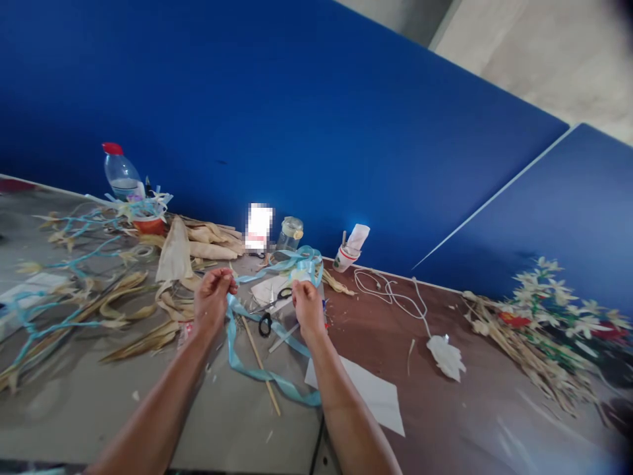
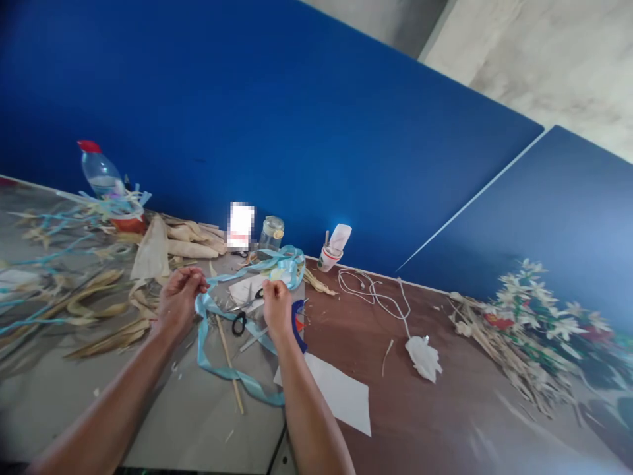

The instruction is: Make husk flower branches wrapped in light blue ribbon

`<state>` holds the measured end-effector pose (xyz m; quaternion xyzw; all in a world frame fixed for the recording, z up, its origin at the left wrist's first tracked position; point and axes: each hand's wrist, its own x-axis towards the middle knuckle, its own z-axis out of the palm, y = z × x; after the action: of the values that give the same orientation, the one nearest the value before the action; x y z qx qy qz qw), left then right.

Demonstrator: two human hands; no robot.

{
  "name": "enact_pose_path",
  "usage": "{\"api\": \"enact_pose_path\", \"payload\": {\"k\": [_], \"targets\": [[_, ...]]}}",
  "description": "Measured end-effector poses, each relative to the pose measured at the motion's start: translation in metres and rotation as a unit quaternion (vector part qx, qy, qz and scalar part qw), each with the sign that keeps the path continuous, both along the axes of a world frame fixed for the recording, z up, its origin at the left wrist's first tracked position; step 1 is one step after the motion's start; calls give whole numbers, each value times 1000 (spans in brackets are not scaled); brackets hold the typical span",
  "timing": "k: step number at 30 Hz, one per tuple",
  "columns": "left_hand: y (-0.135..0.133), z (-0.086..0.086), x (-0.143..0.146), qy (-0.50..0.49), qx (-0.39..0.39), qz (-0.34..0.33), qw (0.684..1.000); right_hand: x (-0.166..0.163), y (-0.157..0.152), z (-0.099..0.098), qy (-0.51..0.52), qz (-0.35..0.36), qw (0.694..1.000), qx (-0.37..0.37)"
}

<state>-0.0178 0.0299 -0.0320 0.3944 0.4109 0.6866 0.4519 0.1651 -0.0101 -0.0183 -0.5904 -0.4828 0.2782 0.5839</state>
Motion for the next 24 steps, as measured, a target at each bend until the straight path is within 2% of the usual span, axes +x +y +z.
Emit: {"api": "enact_pose_path", "payload": {"k": [5, 8, 11, 15, 20, 22, 24], "targets": [[-1, -1, 1, 11, 14, 21, 1000, 6, 5, 6, -74, 45, 996, -19], [-2, -2, 1, 27, 25, 12, 999, 7, 9, 3, -179, 64, 981, -49], [-2, -4, 0, 90, 25, -13, 996, 6, 13, -5, -325, 91, 939, -68], [1, -10, -3, 132, 2, 9, 991, 5, 17, -14, -470, 127, 863, -136], [6, -19, -7, 160, -39, 51, 985, 4, 25, -16, -571, 167, 789, -152], [6, -18, -7, 158, -41, 61, 985, 3, 28, -13, -591, 178, 772, -155], [6, -17, -8, 148, -42, 73, 985, 4, 30, -10, -595, 185, 767, -152]]}}
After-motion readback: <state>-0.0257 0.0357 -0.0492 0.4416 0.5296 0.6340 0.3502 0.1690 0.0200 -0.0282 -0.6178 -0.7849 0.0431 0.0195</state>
